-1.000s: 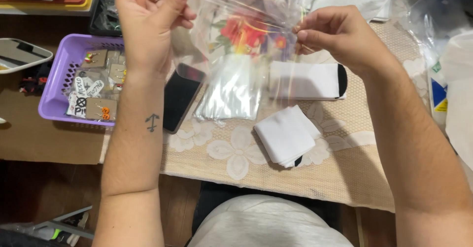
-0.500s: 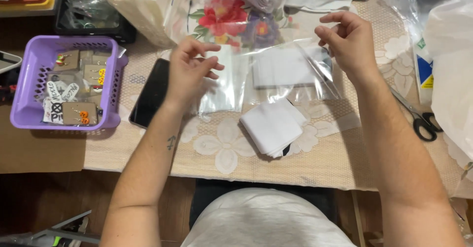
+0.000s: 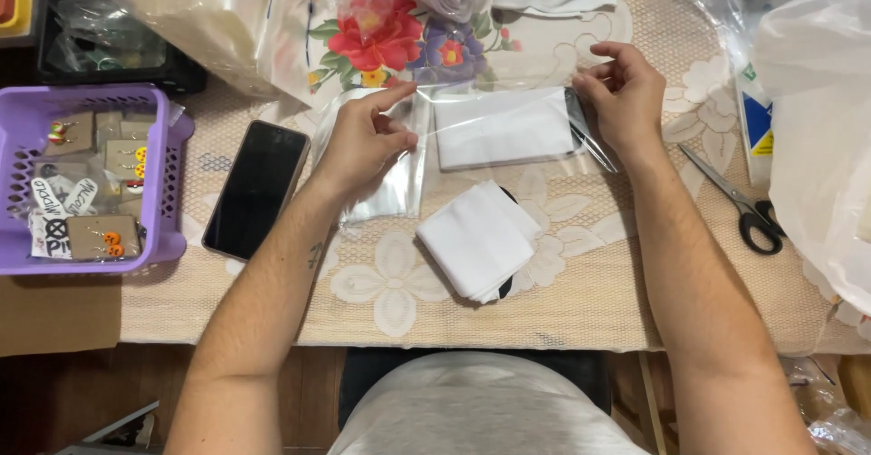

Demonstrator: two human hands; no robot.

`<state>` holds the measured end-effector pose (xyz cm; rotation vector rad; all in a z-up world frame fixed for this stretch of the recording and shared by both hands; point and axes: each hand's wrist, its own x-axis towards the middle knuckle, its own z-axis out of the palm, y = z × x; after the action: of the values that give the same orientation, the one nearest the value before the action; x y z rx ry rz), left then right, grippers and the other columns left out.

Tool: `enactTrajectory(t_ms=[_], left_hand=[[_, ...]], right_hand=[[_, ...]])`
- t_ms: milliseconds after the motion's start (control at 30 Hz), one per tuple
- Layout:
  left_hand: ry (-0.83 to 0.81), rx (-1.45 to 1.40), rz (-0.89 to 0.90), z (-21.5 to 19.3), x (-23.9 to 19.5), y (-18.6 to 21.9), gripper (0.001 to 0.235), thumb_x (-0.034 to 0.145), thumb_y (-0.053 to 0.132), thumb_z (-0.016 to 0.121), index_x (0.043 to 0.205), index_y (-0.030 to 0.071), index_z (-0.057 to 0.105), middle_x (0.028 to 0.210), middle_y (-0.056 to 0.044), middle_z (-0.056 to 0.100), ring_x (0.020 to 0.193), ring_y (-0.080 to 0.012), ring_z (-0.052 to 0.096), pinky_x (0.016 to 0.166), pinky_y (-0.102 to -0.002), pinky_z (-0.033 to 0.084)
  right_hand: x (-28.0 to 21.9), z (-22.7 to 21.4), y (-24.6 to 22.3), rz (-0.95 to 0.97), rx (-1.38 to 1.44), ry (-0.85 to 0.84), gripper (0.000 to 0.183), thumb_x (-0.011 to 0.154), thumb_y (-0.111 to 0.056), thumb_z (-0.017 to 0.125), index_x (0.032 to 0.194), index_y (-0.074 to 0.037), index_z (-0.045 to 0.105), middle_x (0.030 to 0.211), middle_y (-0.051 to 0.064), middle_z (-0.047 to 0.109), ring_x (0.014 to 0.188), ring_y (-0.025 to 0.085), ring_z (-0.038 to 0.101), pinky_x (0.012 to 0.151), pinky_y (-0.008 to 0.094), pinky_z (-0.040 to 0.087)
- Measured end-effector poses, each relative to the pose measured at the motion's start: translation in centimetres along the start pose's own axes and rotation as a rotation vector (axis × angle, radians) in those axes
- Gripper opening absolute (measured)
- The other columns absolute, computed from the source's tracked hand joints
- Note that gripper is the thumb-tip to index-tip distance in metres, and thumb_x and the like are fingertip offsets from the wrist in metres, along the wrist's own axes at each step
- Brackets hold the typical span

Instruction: The person places folded white fabric items into clear plastic bags on a table. They handle the bags and fabric by hand, folding the fabric and inserting it into the packaging. A smartphone is briefly picked up and placed back down during the process.

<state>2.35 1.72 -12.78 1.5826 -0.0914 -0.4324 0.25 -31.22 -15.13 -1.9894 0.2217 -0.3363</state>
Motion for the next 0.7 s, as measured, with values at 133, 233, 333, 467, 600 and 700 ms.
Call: enactTrajectory(t_ms=[133,233,333,467,600,700], left_hand=[[0.017,-0.075,-0.028,-0.1,-1.7,3.4,0.066,0.083,-0.016,0.065,0.143,0.011,0.056,0.119,-0.012,0.053,0.067,-0.0089,0.059,0.062,-0.023,0.058],[0.004,-0.125,-0.041,-1.4,-2.5,4.0,0.066,0.086,-0.014,0.066,0.147,0.008,0.053,0.088,-0.010,0.073,0.068,-0.0127,0.066,0.063,-0.026,0.060],[-0.012,-0.152,-0.037,-2.5,-2.8,4.0,0.067,0.085,-0.015,0.065,0.147,0.008,0.052,0.085,-0.007,0.068,0.068,-0.0111,0.064,0.065,-0.025,0.059],[0.019,-0.015,0.029,-3.2,-2.6,3.5,0.072,0.081,-0.021,0.055,0.146,0.008,0.047,0.153,-0.013,0.048,0.068,-0.0050,0.052,0.068,-0.020,0.058],[0.036,0.470,0.269,-5.0,-1.4,1.9,0.064,0.086,-0.016,0.058,0.143,0.013,0.053,0.148,-0.010,0.051,0.079,-0.0092,0.054,0.076,-0.022,0.055],[0.065,0.557,0.254,-4.8,-1.5,2.0,0.061,0.088,-0.014,0.057,0.142,0.015,0.054,0.144,-0.010,0.052,0.081,-0.0118,0.053,0.080,-0.026,0.054]], right_hand=[[-0.9,-1.1,-3.8,0.182,0.133,0.001,0.028,0.099,-0.001,0.065,0.126,-0.008,0.059,0.098,0.003,0.069,0.080,0.007,0.067,0.071,0.015,0.060],[-1.2,-2.3,-4.7,0.306,0.402,-0.051,0.027,0.102,-0.005,0.059,0.129,-0.009,0.057,0.104,0.004,0.071,0.072,0.002,0.065,0.063,0.009,0.058],[-2.4,-2.2,-6.2,0.306,0.304,-0.111,0.026,0.100,-0.003,0.059,0.126,-0.008,0.057,0.106,0.003,0.068,0.078,0.004,0.064,0.072,0.011,0.059],[-3.0,-1.0,-6.1,0.275,-0.286,-0.151,0.048,0.085,-0.024,0.081,0.128,-0.010,0.063,0.120,0.004,0.067,0.103,0.016,0.061,0.089,0.030,0.054],[-3.7,-0.1,-9.0,0.441,-0.397,-0.251,0.063,0.085,-0.026,0.079,0.140,-0.010,0.054,0.113,0.003,0.063,0.100,0.016,0.058,0.091,0.028,0.051],[-3.6,0.4,-8.2,0.335,-0.542,-0.284,0.046,0.080,-0.033,0.085,0.115,-0.011,0.065,0.108,0.005,0.068,0.094,0.020,0.061,0.077,0.034,0.049]])
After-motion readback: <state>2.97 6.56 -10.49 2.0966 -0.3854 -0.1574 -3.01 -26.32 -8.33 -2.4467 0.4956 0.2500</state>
